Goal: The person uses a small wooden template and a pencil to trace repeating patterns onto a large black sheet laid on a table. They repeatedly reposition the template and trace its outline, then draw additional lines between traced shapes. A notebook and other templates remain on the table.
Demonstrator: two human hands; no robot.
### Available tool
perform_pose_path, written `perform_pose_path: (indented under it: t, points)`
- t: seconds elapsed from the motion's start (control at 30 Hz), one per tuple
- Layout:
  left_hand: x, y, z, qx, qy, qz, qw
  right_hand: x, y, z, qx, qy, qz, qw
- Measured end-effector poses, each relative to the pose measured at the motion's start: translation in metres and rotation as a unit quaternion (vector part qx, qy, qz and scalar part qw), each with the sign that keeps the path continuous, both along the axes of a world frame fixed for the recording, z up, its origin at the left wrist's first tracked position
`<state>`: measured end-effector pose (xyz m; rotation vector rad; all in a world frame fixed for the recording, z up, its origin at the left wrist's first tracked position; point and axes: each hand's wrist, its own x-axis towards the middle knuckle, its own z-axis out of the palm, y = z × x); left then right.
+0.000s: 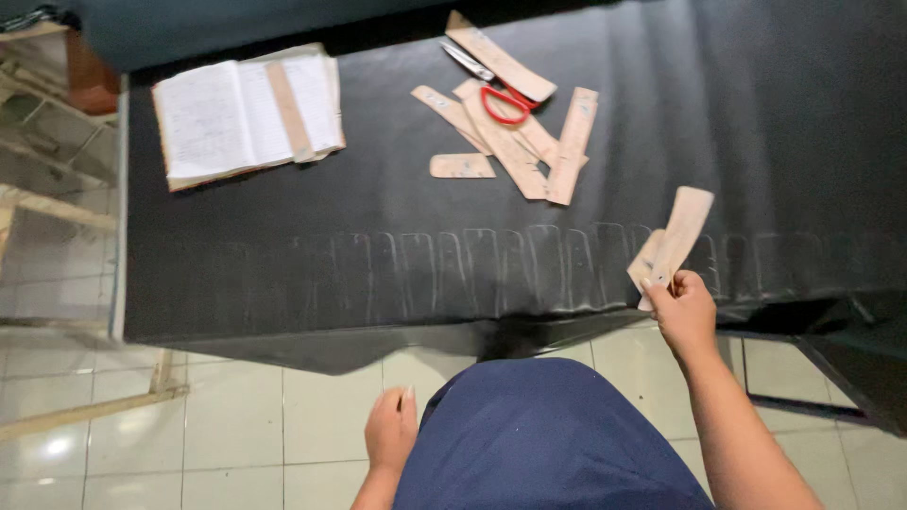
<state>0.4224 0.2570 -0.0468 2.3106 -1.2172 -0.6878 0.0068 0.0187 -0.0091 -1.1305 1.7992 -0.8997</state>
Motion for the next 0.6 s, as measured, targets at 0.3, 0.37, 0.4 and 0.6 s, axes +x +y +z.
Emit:
perform_pose_path:
  t: [0.3, 0.37, 0.4, 0.6]
  points:
    - [0.015, -0.128, 0.075, -0.207, -0.218, -0.172, 0.938, 0.027, -0.028, -0.003, -0.065, 0.342, 0.128, 0.929]
    - [0.023, -0.148, 0.074, -0.145, -0.223, -0.165, 0.95, 0.022, -0.027, -0.005, -0.097, 0.35, 0.137, 0.921]
    - [0.027, -0.156, 0.072, -0.115, -0.225, -0.16, 0.954, 0.018, -0.03, -0.005, -0.114, 0.354, 0.141, 0.917]
    - [0.03, -0.16, 0.066, -0.031, -0.204, -0.131, 0.97, -0.007, -0.074, -0.016, -0.146, 0.355, 0.111, 0.917]
